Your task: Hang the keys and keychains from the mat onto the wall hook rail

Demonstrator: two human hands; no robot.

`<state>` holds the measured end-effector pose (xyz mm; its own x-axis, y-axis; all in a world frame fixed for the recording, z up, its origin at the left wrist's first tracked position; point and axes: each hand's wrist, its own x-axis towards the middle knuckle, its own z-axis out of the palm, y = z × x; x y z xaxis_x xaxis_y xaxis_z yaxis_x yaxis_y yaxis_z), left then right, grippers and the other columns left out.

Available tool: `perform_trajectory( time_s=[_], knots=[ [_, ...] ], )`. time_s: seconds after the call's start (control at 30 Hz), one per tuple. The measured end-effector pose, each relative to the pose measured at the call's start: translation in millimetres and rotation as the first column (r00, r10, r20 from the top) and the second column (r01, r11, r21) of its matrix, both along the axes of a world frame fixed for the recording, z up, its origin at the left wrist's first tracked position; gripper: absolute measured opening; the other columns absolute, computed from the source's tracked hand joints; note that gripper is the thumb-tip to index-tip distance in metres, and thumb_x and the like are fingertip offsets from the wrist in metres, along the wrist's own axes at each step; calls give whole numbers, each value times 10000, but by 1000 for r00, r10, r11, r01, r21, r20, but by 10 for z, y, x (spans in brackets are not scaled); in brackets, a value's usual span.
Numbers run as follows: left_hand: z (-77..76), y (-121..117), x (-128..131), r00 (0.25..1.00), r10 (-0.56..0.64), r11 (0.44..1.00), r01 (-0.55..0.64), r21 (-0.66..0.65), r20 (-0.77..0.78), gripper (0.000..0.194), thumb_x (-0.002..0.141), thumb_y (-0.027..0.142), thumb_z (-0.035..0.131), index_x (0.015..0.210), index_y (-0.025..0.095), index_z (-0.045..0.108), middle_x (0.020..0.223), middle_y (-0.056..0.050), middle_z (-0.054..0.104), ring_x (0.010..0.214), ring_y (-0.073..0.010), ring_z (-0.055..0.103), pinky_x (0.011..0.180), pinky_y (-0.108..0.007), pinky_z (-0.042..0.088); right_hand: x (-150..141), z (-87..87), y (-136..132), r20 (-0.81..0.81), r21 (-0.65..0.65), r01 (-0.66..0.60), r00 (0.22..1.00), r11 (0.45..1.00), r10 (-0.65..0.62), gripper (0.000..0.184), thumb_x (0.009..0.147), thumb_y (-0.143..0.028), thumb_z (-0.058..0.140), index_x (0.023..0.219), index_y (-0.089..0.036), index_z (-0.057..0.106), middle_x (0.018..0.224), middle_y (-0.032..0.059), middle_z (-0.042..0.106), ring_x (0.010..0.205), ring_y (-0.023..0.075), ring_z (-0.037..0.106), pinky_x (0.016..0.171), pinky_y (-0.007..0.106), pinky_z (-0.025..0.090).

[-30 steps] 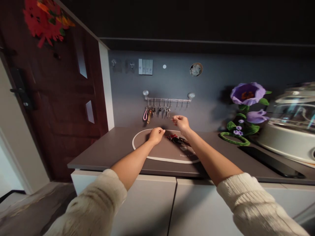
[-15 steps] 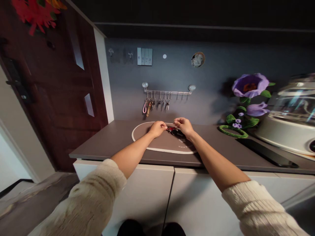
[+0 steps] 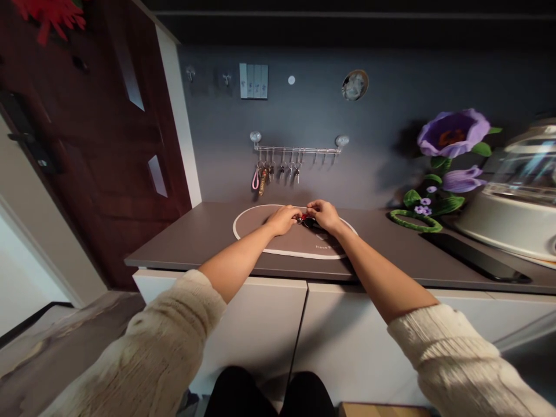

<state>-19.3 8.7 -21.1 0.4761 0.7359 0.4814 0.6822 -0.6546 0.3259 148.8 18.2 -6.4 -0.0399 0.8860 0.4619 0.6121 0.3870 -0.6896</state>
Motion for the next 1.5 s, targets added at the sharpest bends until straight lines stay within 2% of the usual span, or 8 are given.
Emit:
perform_trajectory(
  time_s=[0.27,0.5,0.73,0.97,1.13,1.27,1.5],
  knots=[
    [76,-103,6,996,45,998,-42,49,-80,156,764,151,533,893,209,598,932,-37,559,906,-169,503,825,-272,379,-4,-4,-13,13,-19,-12,1000,1000,12,96,723,-148,557,797,-156,617,746,28,666,666,106,588,672,217,432],
    [81,-115,-6,996,61,993,-54,104,-63,48,757,168,557,766,197,593,846,-35,543,837,-175,496,745,-269,374,-23,39,-80,100,10,31,994,999,-32,59,719,-172,574,738,-161,629,722,21,662,629,99,557,622,199,397],
    [82,-76,-21,998,55,995,-53,87,-16,79,766,154,535,765,195,602,845,-28,531,843,-155,480,763,-254,365,-30,50,-99,102,-21,20,995,1000,-18,63,724,-151,551,738,-158,611,711,16,651,635,97,555,617,193,385],
    [96,-53,-23,993,62,993,-72,97,100,99,773,124,491,769,176,575,835,-33,536,781,-144,481,737,-258,369,-37,70,-126,125,-28,28,992,999,-24,70,733,-166,539,738,-155,608,719,20,650,632,97,544,600,190,374],
    [115,-53,-11,964,89,991,-112,79,250,110,766,111,469,753,177,556,812,-27,554,775,-141,481,737,-256,368,-24,78,-136,160,-10,41,986,999,-39,87,728,-174,538,756,-148,617,732,17,653,627,92,535,607,189,376],
    [99,-4,-1,911,76,994,-102,42,405,107,755,115,463,732,176,548,753,-8,564,733,-132,483,712,-247,368,-12,60,-111,163,-11,39,986,999,-37,107,730,-186,535,780,-145,620,753,25,655,643,98,541,619,197,380],
    [116,27,24,772,83,995,-30,-94,631,72,742,112,470,701,161,505,616,32,510,588,-89,469,588,-205,359,-20,70,-121,168,1,30,985,1000,-30,114,732,-195,526,768,-143,621,744,31,658,646,101,543,618,200,378]
  ],
)
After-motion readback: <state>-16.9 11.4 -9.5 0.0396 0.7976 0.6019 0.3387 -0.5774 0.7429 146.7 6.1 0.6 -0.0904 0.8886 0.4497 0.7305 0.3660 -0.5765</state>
